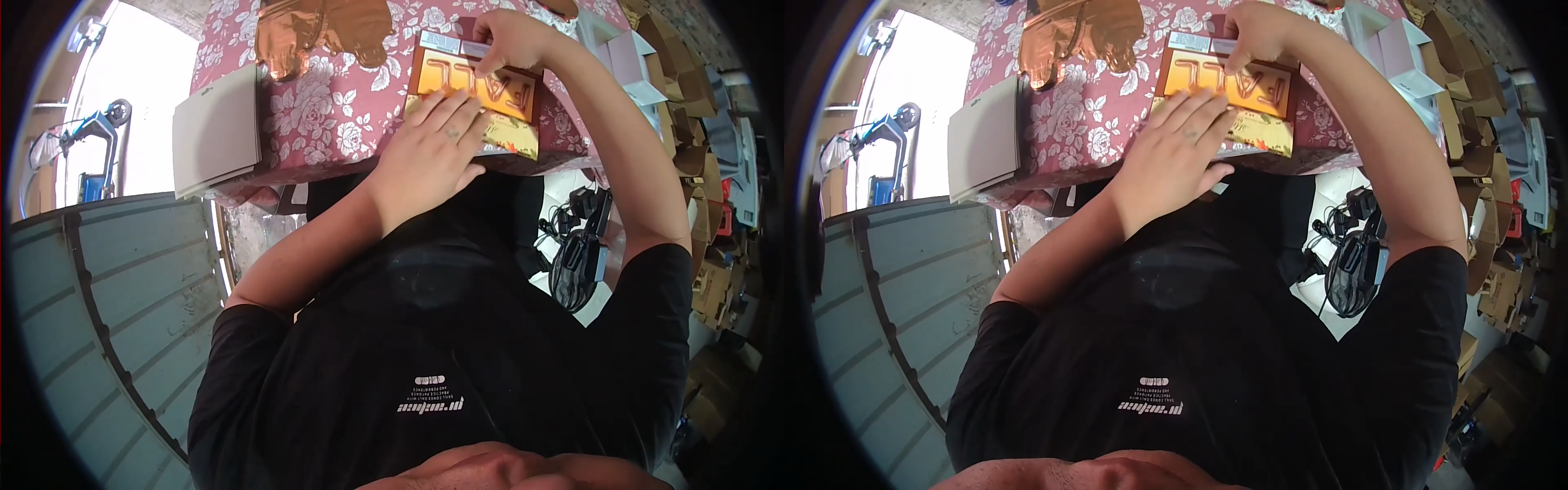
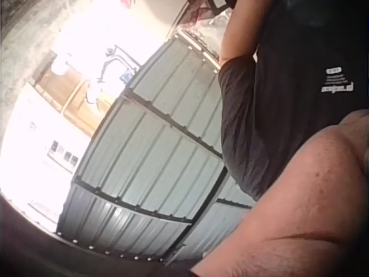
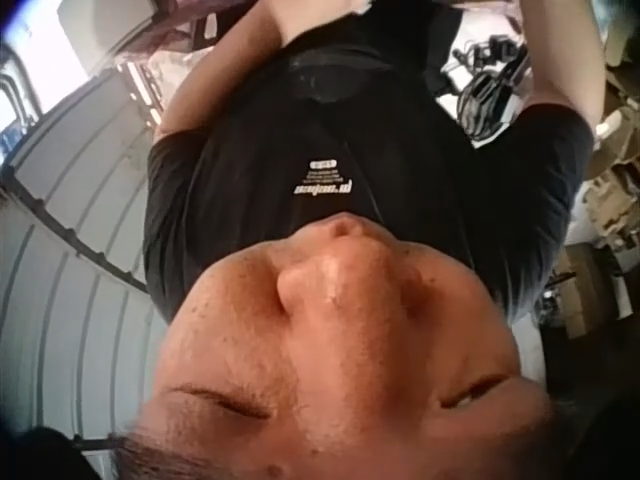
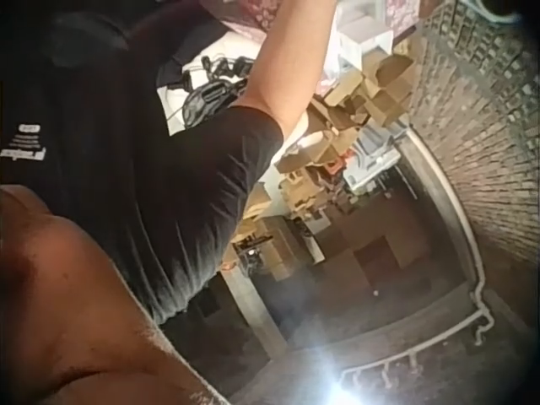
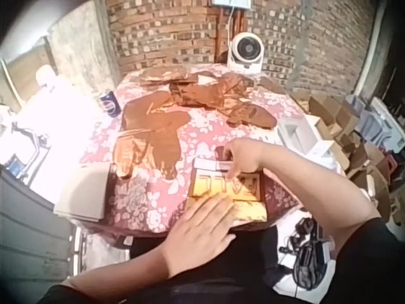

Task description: Manual packaging of gold foil sheets into card backing and plastic sleeves.

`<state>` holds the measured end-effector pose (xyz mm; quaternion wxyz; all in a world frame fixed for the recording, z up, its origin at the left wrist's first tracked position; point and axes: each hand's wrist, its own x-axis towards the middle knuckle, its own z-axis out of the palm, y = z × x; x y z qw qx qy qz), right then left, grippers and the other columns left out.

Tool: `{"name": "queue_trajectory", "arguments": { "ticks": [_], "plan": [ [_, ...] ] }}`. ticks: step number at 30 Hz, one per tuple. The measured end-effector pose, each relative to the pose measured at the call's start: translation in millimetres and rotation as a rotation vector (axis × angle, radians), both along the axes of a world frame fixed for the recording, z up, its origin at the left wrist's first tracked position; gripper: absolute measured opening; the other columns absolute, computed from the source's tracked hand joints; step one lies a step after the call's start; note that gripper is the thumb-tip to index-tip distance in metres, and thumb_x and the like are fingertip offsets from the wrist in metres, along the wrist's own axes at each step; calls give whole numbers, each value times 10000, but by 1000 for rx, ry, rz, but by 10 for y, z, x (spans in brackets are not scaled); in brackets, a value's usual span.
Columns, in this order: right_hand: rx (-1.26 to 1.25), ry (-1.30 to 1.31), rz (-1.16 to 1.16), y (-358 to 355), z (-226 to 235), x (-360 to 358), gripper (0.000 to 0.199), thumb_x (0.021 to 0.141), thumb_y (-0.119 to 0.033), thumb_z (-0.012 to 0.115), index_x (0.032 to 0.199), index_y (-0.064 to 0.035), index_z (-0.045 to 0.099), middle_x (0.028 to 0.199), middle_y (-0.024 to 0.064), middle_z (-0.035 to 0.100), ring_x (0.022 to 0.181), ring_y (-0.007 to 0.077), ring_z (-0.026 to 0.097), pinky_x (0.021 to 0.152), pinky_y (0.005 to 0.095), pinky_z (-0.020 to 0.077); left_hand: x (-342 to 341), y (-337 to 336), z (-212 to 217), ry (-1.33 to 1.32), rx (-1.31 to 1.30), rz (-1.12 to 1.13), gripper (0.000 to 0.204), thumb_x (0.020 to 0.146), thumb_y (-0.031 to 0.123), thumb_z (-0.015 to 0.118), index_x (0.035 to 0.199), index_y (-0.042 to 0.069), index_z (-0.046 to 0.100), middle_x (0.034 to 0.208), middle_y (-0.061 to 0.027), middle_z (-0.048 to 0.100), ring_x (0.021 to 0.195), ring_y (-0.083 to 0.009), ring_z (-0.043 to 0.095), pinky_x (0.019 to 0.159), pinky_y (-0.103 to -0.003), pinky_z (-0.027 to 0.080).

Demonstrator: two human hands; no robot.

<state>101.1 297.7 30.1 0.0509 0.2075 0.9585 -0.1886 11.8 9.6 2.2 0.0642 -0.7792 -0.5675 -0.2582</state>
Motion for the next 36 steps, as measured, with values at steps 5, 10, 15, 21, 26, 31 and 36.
{"name": "queue_trajectory", "arguments": {
  "ticks": [5, 10, 15, 21, 26, 31, 36],
  "plan": [
    [-102, -154, -75, -183, 256, -294, 540, 616, -227, 985, 1027, 14, 732, 872, 119, 752, 801, 237, 704, 719, 398, 554, -4, -17, -64, 92, -166, 66, 710, 920, 422, 746, 1464, -5, 584, 1511, -160, 585, 1469, -310, 480, 1276, -467, 285],
    [-77, -402, 16, -123, 426, -318, 551, 657, -354, 976, 1074, -42, 795, 961, 177, 788, 879, 283, 750, 801, 413, 577, 4, 11, -22, 80, -167, 46, 708, 911, 426, 753, 1452, -4, 595, 1504, -163, 590, 1464, -312, 488, 1281, -465, 284],
    [-164, -243, 3, -211, 415, -232, 493, 658, -237, 965, 1032, 18, 770, 897, 158, 778, 818, 282, 736, 751, 430, 564, -43, -1, -16, 73, -159, 25, 682, 920, 415, 746, 1445, 3, 602, 1501, -166, 592, 1464, -317, 490, 1293, -467, 269],
    [-139, -53, -47, -531, 799, 194, 338, 770, -155, 895, 1013, 30, 751, 877, 158, 767, 804, 249, 719, 772, 414, 558, -166, -102, 179, -199, -113, -42, 571, 903, 243, 773, 1380, -26, 615, 1446, -198, 614, 1389, -361, 551, 1228, -480, 373],
    [224, 388, 62, -1193, 1225, 652, 179, 772, -62, 841, 893, -26, 713, 843, 96, 727, 839, 294, 725, 726, 368, 562, -537, -446, 280, -1093, 163, 274, 264, 980, 75, 610, 1224, -26, 609, 1130, -144, 656, 1085, -243, 637, 990, -340, 483],
    [469, 887, 510, -1679, 987, 1099, 221, 745, -79, 863, 951, -92, 783, 940, 64, 767, 884, 265, 764, 769, 381, 603, -810, -372, 628, -2243, -717, -116, 919, 1071, 733, 301, 1459, -64, 545, 1399, -203, 651, 1262, -266, 640, 1077, -401, 510],
    [517, 893, 656, -1724, 639, 1146, 165, 764, -89, 847, 905, -66, 764, 988, 73, 780, 893, 259, 774, 799, 366, 615, -614, -237, 445, -2176, -882, -313, 637, 1078, 483, 551, 1447, -36, 577, 1339, -162, 695, 1257, -248, 664, 1046, -386, 553]
  ]
}}
